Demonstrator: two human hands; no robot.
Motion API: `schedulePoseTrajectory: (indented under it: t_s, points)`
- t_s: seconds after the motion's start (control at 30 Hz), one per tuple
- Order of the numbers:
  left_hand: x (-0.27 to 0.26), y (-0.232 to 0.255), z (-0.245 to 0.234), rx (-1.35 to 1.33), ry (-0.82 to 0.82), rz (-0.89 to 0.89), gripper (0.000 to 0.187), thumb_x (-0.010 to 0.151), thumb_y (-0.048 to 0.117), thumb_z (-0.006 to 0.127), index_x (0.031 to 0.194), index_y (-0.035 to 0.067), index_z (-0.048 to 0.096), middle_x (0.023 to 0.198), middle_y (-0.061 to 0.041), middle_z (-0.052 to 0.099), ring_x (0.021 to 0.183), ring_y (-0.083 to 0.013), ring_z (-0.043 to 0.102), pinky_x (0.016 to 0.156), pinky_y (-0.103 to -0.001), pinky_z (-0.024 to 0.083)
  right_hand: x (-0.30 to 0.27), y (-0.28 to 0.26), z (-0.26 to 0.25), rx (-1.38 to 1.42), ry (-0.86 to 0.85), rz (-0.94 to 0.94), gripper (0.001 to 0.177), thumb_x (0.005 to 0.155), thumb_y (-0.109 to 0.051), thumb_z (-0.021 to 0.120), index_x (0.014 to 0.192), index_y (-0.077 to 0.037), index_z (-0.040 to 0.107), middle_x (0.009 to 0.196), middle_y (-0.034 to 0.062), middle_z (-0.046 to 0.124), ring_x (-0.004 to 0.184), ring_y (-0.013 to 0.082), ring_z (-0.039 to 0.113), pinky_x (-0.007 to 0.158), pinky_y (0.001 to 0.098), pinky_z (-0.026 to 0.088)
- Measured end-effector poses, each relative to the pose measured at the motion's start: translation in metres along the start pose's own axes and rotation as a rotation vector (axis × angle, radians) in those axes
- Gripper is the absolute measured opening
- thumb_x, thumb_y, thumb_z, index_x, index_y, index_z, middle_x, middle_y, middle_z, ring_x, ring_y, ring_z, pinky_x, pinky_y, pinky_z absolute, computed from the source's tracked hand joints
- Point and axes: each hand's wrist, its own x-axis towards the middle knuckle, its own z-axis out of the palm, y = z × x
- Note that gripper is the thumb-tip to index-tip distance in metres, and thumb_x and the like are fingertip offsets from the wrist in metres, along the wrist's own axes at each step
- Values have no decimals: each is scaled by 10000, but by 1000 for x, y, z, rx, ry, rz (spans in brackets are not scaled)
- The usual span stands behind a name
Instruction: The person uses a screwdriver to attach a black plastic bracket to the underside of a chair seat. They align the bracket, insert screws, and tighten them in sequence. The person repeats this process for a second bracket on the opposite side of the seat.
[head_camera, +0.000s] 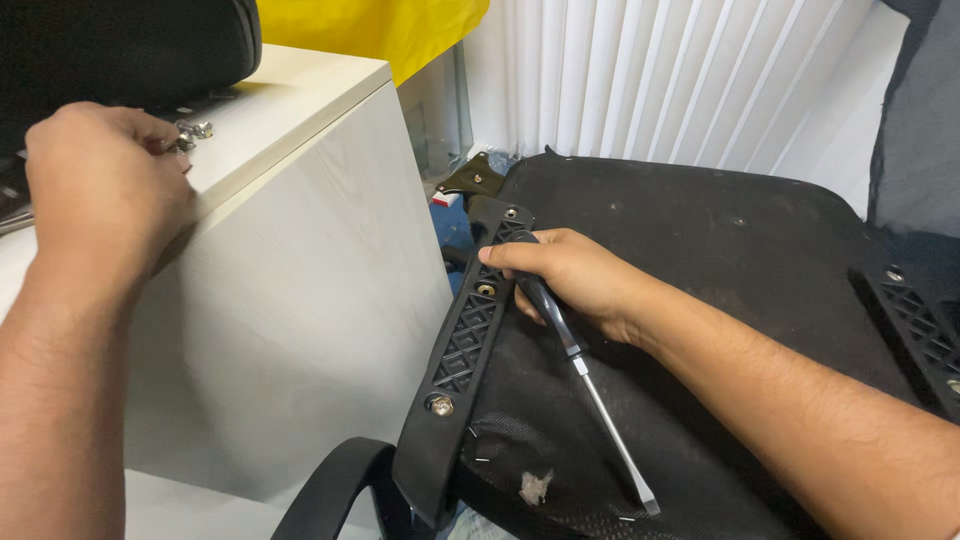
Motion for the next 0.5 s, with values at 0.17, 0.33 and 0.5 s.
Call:
schedulePoseTrajectory:
  t_s: [0.17, 0.33, 0.5]
  points:
    - [-3, -17, 17, 92, -114, -94, 118, 938, 114, 801, 1042, 60, 811, 895, -186, 752, 736, -301, 709, 714, -387, 560, 9, 8, -8, 5, 13, 38, 309, 855, -381, 720, 743, -111, 623, 558, 37, 595, 448, 127, 526, 441, 252, 403]
    - [-7, -38, 34, -107, -94, -189, 106, 1010, 106, 716, 1074, 42, 771, 927, -168, 737, 746, -241, 709, 679, -352, 574, 19, 15, -10, 20, 0, 57, 308, 851, -383, 726, 745, -114, 620, 560, 36, 594, 457, 128, 534, 445, 249, 410]
    - [-5, -48, 40, -176, -37, -267, 131, 1060, 120, 675, 1129, 48, 759, 947, -181, 731, 763, -239, 711, 665, -357, 581, 27, 19, -12, 15, -3, 80, 305, 846, -392, 719, 748, -119, 623, 557, 39, 594, 457, 129, 533, 439, 251, 404]
